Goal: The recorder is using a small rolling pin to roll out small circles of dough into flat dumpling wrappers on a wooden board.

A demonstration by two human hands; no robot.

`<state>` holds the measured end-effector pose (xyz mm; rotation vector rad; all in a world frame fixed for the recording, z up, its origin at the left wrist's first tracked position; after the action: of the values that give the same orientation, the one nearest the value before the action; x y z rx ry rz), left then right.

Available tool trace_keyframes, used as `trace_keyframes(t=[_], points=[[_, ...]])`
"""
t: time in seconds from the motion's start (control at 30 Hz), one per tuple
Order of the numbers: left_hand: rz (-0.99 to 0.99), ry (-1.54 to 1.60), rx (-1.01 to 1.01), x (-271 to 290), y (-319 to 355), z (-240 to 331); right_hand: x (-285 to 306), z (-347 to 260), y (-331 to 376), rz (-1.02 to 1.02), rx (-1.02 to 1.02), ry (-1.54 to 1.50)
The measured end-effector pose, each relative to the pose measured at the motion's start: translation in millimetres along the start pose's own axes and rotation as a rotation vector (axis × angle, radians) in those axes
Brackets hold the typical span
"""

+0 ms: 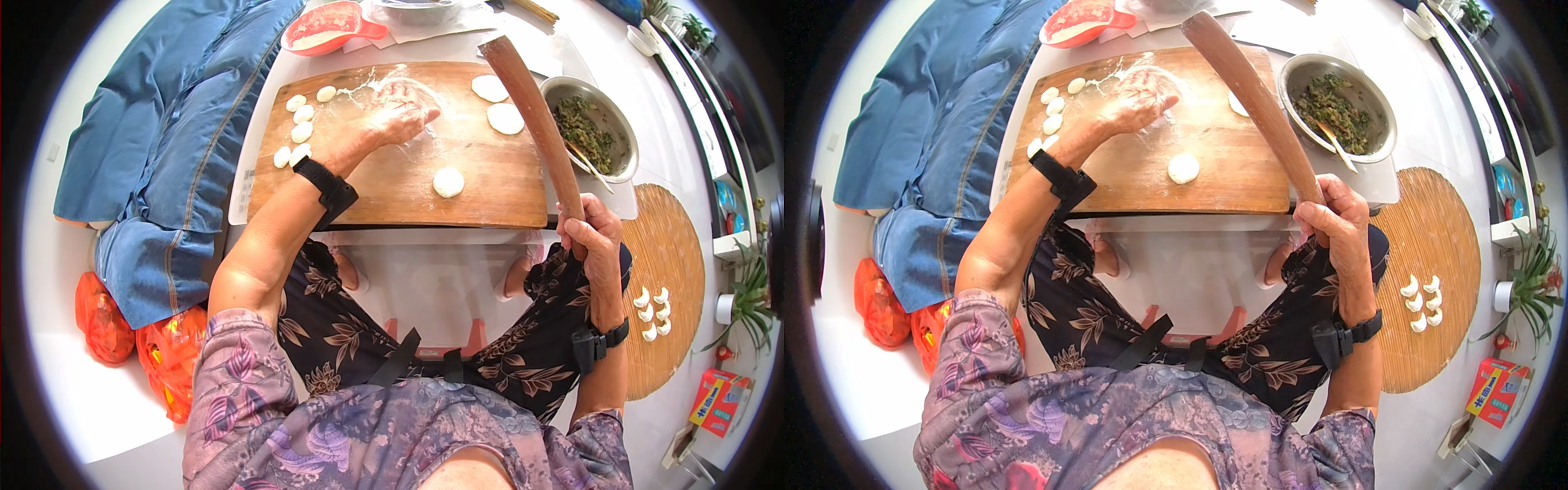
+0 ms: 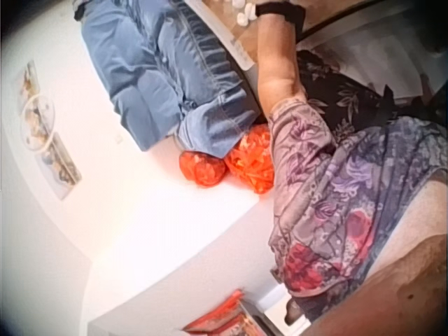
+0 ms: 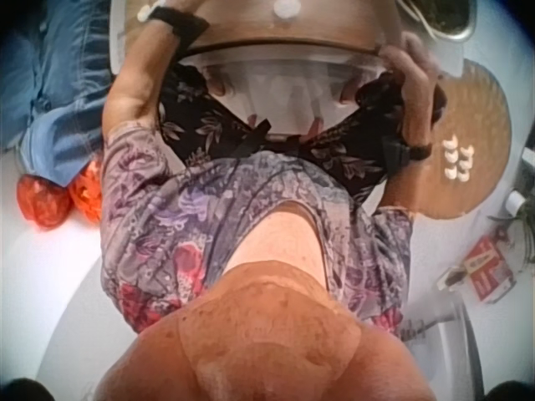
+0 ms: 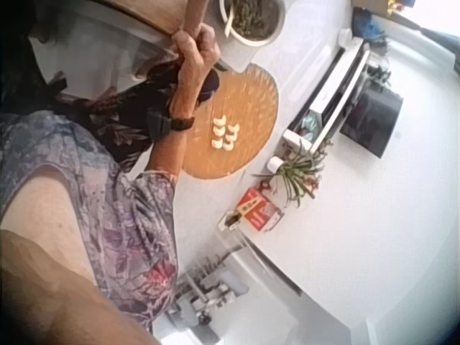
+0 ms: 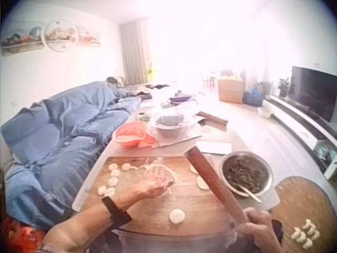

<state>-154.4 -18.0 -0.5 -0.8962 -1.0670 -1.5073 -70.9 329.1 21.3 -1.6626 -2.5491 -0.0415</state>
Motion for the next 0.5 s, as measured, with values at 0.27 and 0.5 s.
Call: trace_keyframes(t=[0.27, 0.5], points=[[-0.105, -0.191, -0.237, 14, 35, 71, 4, -7, 4, 0.021, 0.019, 0.029], [0.149, -0.19, -0.192, 1, 7, 15, 8, 2, 3, -0.001, 0.015, 0.074]])
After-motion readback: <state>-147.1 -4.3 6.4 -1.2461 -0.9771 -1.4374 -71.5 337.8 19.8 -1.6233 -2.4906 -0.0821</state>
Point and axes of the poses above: each hand's wrist, its own y-axis away from the middle knuckle, its own x-axis out of the back of the hand, z = x × y, the point moved 5 cm from there along -y, towards the middle knuckle, and after that the axes turned 10 degrees about y, right-handed, at the moved point
